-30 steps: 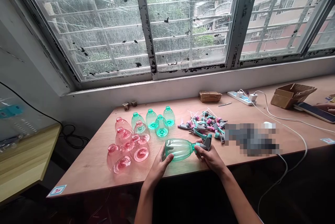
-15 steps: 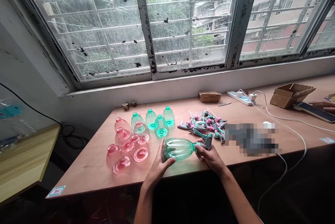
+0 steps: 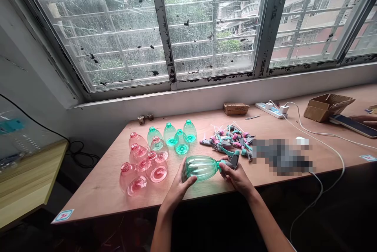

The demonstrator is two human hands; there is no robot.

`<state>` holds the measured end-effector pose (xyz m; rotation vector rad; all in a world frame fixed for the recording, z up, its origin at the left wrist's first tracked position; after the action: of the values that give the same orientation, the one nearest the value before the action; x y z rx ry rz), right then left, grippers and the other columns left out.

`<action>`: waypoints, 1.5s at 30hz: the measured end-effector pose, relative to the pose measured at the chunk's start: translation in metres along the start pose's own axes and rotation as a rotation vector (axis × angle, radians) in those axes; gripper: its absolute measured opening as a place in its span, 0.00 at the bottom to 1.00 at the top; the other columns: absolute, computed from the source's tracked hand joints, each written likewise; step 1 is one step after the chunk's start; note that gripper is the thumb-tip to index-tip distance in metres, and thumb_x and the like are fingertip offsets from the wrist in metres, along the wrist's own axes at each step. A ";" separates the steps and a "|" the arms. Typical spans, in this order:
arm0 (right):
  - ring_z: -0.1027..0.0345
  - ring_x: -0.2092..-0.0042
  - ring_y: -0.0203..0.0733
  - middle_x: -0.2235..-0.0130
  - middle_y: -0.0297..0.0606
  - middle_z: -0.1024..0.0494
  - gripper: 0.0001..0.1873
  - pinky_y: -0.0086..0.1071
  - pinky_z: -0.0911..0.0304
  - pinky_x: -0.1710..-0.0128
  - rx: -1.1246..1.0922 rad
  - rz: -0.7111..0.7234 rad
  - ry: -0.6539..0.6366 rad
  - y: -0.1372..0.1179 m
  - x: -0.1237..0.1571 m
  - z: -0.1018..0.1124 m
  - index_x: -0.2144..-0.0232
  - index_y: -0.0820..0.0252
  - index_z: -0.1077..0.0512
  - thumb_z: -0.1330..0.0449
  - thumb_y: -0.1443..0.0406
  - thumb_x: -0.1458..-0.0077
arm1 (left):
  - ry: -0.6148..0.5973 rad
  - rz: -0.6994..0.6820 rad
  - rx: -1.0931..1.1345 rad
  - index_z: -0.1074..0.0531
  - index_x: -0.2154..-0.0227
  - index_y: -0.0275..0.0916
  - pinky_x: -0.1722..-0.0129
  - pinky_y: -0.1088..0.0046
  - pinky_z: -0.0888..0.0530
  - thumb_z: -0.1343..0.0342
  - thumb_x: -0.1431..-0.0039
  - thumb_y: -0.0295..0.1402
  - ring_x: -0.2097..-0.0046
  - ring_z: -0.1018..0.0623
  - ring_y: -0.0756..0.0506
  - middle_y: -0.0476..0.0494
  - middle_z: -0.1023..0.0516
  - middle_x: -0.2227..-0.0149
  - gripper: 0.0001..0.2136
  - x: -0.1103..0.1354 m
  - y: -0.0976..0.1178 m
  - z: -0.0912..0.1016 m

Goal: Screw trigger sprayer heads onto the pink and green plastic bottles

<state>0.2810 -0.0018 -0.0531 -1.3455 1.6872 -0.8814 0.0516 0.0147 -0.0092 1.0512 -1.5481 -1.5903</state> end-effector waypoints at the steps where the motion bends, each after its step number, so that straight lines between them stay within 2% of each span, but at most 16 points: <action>1: 0.42 0.80 0.31 0.77 0.27 0.30 0.20 0.24 0.52 0.84 0.000 -0.003 -0.002 0.000 0.000 0.000 0.60 0.58 0.33 0.29 0.57 0.49 | 0.005 0.002 -0.004 0.48 0.32 0.46 0.32 0.50 0.49 0.38 0.42 0.40 0.30 0.45 0.33 0.40 0.42 0.31 0.37 0.000 0.001 0.000; 3: 0.42 0.80 0.31 0.77 0.27 0.30 0.20 0.24 0.51 0.84 -0.007 0.004 0.001 0.000 0.000 0.001 0.60 0.58 0.32 0.29 0.57 0.50 | -0.015 -0.019 0.022 0.48 0.32 0.48 0.32 0.50 0.48 0.37 0.42 0.37 0.31 0.43 0.33 0.41 0.40 0.32 0.37 0.000 0.001 -0.001; 7: 0.42 0.80 0.31 0.78 0.27 0.31 0.21 0.24 0.51 0.84 -0.024 0.018 0.019 0.001 -0.001 0.002 0.60 0.58 0.32 0.28 0.57 0.51 | -0.061 -0.075 0.110 0.52 0.32 0.55 0.33 0.50 0.45 0.34 0.47 0.30 0.32 0.41 0.34 0.44 0.47 0.29 0.44 0.000 -0.002 -0.002; 11: 0.42 0.80 0.31 0.78 0.27 0.31 0.21 0.24 0.51 0.83 -0.026 0.007 0.015 0.002 -0.001 0.001 0.60 0.58 0.32 0.29 0.57 0.50 | -0.026 -0.049 0.097 0.55 0.32 0.53 0.32 0.52 0.45 0.32 0.49 0.31 0.32 0.42 0.33 0.44 0.49 0.29 0.48 0.000 -0.004 -0.001; 16: 0.42 0.78 0.32 0.77 0.28 0.30 0.21 0.25 0.48 0.82 -0.003 -0.019 0.001 0.000 0.001 -0.002 0.61 0.58 0.32 0.28 0.57 0.51 | 0.028 -0.022 0.027 0.46 0.33 0.45 0.32 0.52 0.47 0.37 0.43 0.38 0.32 0.40 0.33 0.39 0.38 0.33 0.37 0.000 0.003 0.000; 19: 0.42 0.79 0.32 0.77 0.29 0.29 0.20 0.25 0.48 0.82 0.021 -0.020 0.000 0.000 0.001 -0.002 0.61 0.58 0.31 0.29 0.56 0.51 | -0.010 -0.009 0.034 0.45 0.33 0.46 0.34 0.49 0.43 0.33 0.46 0.35 0.34 0.36 0.32 0.38 0.34 0.36 0.40 -0.002 0.006 -0.003; 22: 0.41 0.79 0.32 0.77 0.28 0.29 0.20 0.26 0.47 0.81 0.029 -0.013 -0.006 0.001 0.000 0.000 0.61 0.58 0.31 0.29 0.57 0.50 | -0.047 -0.023 0.053 0.46 0.33 0.47 0.34 0.48 0.43 0.31 0.50 0.32 0.34 0.37 0.31 0.39 0.33 0.36 0.43 -0.003 0.003 -0.004; 25: 0.41 0.79 0.32 0.77 0.28 0.29 0.20 0.26 0.46 0.81 0.021 -0.017 -0.014 0.003 -0.001 0.001 0.60 0.58 0.32 0.29 0.57 0.50 | -0.051 -0.052 0.085 0.51 0.32 0.50 0.32 0.50 0.46 0.30 0.52 0.30 0.33 0.39 0.33 0.40 0.37 0.34 0.47 -0.005 -0.005 -0.003; 29: 0.41 0.79 0.31 0.77 0.27 0.29 0.20 0.26 0.48 0.81 0.015 -0.018 -0.029 0.004 -0.001 0.002 0.60 0.57 0.32 0.29 0.57 0.49 | -0.081 -0.019 0.087 0.64 0.31 0.54 0.33 0.49 0.45 0.30 0.51 0.32 0.34 0.36 0.34 0.38 0.38 0.34 0.54 -0.001 -0.006 -0.003; 31: 0.42 0.80 0.30 0.77 0.27 0.30 0.19 0.25 0.50 0.81 0.015 -0.026 -0.044 0.003 0.000 0.001 0.61 0.57 0.32 0.29 0.57 0.49 | -0.058 0.023 0.071 0.66 0.31 0.53 0.34 0.48 0.44 0.32 0.48 0.36 0.36 0.34 0.33 0.38 0.38 0.34 0.52 0.002 -0.002 -0.004; 35: 0.42 0.79 0.31 0.77 0.28 0.30 0.20 0.25 0.49 0.81 0.003 -0.035 -0.038 0.001 0.000 0.000 0.61 0.58 0.32 0.29 0.58 0.50 | -0.053 0.032 0.036 0.56 0.31 0.48 0.34 0.50 0.43 0.39 0.41 0.42 0.35 0.35 0.33 0.36 0.33 0.36 0.41 0.004 0.007 -0.005; 37: 0.41 0.79 0.31 0.76 0.28 0.30 0.21 0.26 0.48 0.81 -0.014 -0.027 -0.012 0.001 0.000 0.001 0.60 0.58 0.32 0.28 0.57 0.51 | -0.071 0.021 0.043 0.54 0.31 0.49 0.33 0.51 0.43 0.36 0.43 0.39 0.34 0.37 0.34 0.37 0.35 0.35 0.42 0.003 0.008 -0.006; 40: 0.41 0.78 0.32 0.76 0.28 0.30 0.21 0.26 0.49 0.82 -0.022 -0.016 0.006 0.001 -0.001 0.001 0.60 0.57 0.32 0.28 0.57 0.51 | -0.079 -0.003 0.086 0.58 0.31 0.53 0.33 0.53 0.44 0.31 0.49 0.34 0.33 0.39 0.35 0.41 0.42 0.32 0.49 0.002 0.005 -0.007; 45: 0.43 0.79 0.30 0.77 0.28 0.30 0.20 0.25 0.51 0.82 -0.017 -0.016 -0.015 -0.001 0.000 0.000 0.60 0.57 0.32 0.29 0.57 0.50 | -0.081 0.013 0.044 0.63 0.31 0.51 0.32 0.53 0.46 0.30 0.51 0.35 0.33 0.39 0.34 0.39 0.44 0.31 0.54 0.003 0.004 -0.006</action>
<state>0.2812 -0.0023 -0.0523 -1.3755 1.6785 -0.8660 0.0554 0.0089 -0.0056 1.0090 -1.6467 -1.6144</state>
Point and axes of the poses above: each hand's wrist, its own x-axis away from the middle knuckle, its own z-axis out of the back of the hand, y = z × x, the point moved 3 cm from there along -x, towards the middle knuckle
